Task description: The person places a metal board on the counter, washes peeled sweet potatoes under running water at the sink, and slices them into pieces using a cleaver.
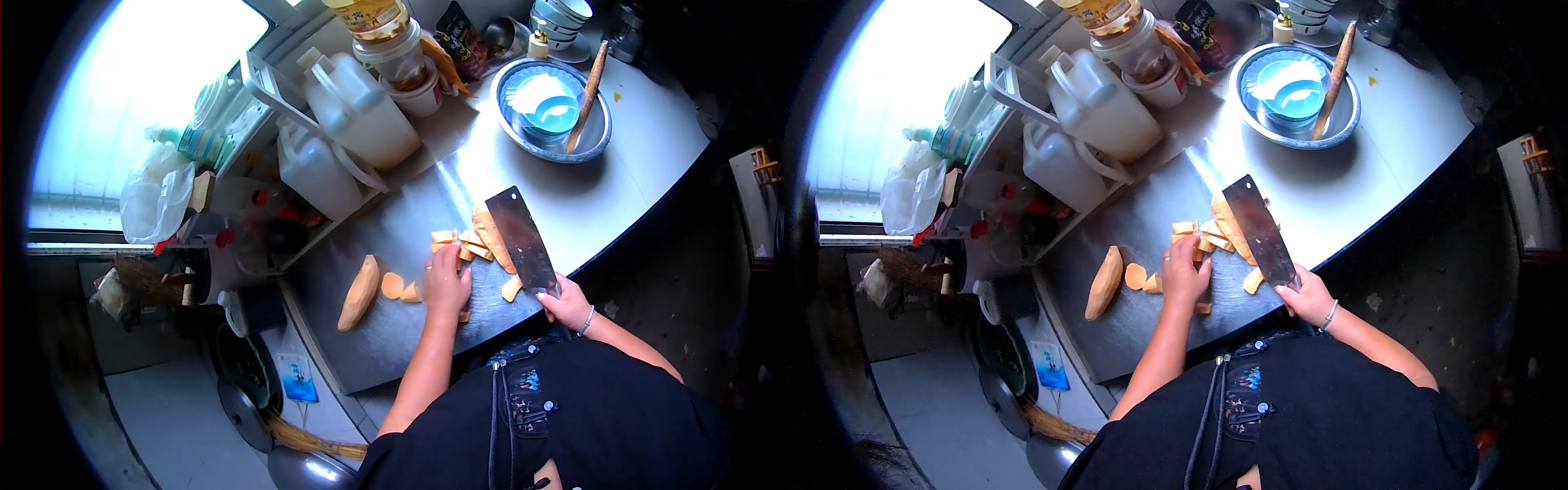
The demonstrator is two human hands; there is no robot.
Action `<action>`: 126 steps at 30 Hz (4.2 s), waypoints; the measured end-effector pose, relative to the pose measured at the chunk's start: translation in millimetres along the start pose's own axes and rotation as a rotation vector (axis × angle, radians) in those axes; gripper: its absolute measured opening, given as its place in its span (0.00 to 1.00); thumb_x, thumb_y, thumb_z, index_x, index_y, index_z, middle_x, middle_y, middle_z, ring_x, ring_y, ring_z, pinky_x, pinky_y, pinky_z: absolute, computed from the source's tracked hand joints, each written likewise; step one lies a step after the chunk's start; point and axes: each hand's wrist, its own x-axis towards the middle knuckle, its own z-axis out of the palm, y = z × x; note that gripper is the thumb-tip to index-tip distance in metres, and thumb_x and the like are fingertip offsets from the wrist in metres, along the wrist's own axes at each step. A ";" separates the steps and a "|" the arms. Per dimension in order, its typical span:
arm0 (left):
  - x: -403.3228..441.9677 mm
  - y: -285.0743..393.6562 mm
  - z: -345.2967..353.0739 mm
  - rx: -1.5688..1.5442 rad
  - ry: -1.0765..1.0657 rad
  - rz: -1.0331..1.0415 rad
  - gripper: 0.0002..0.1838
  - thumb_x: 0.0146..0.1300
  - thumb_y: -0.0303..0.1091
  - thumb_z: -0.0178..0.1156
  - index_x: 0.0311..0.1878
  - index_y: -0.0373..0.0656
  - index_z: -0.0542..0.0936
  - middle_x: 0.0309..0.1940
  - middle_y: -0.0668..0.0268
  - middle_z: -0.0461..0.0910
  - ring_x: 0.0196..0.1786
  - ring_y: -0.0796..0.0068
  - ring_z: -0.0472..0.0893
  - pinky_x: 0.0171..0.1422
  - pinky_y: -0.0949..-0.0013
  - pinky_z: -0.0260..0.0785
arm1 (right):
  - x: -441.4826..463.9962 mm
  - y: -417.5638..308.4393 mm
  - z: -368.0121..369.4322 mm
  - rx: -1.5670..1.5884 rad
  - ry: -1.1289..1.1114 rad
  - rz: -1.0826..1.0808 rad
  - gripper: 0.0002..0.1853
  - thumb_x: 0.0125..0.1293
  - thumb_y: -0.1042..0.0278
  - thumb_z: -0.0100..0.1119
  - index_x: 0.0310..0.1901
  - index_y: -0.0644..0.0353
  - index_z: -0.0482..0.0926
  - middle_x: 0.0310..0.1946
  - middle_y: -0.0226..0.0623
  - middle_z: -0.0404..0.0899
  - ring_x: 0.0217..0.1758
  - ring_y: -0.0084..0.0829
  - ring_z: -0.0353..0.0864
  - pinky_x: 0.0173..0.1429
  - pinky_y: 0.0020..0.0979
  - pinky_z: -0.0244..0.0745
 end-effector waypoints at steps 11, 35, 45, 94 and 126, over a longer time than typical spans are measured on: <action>15.5 13.8 7.6 0.083 -0.009 0.227 0.14 0.44 0.29 0.64 0.38 0.48 0.78 0.39 0.63 0.75 0.45 0.60 0.73 0.52 0.60 0.64 | 1.1 1.7 -13.1 0.019 0.017 0.008 0.12 0.61 0.75 0.53 0.47 0.62 0.68 0.22 0.26 0.69 0.15 0.16 0.66 0.20 0.18 0.64; 27.8 -3.7 8.9 -0.056 -0.114 0.186 0.10 0.43 0.33 0.61 0.31 0.42 0.78 0.28 0.59 0.78 0.36 0.56 0.74 0.47 0.58 0.65 | 3.2 5.2 -57.5 -0.228 0.147 -0.083 0.15 0.59 0.73 0.54 0.48 0.62 0.70 0.18 0.27 0.69 0.16 0.18 0.68 0.21 0.23 0.67; 39.0 -1.5 2.7 -0.139 -0.126 -0.020 0.12 0.46 0.32 0.58 0.34 0.37 0.78 0.27 0.50 0.78 0.32 0.48 0.77 0.38 0.56 0.70 | -6.8 7.5 -64.6 -0.304 0.210 0.042 0.16 0.58 0.71 0.56 0.48 0.62 0.71 0.18 0.29 0.71 0.14 0.19 0.69 0.21 0.25 0.68; -96.7 -90.5 -98.6 -0.202 0.087 -0.482 0.20 0.59 0.39 0.57 0.51 0.38 0.74 0.33 0.56 0.78 0.33 0.65 0.79 0.38 0.65 0.72 | 8.9 -18.1 36.2 -1.011 -0.674 -0.063 0.21 0.59 0.57 0.59 0.52 0.52 0.71 0.32 0.48 0.79 0.38 0.47 0.79 0.43 0.39 0.73; -148.0 -124.7 -103.0 -0.766 -0.032 -0.812 0.18 0.66 0.40 0.49 0.50 0.35 0.72 0.28 0.58 0.79 0.19 0.74 0.77 0.24 0.72 0.71 | 79.5 -19.9 86.6 -0.738 -0.356 0.122 0.21 0.60 0.63 0.58 0.54 0.61 0.70 0.23 0.34 0.76 0.21 0.25 0.75 0.27 0.28 0.72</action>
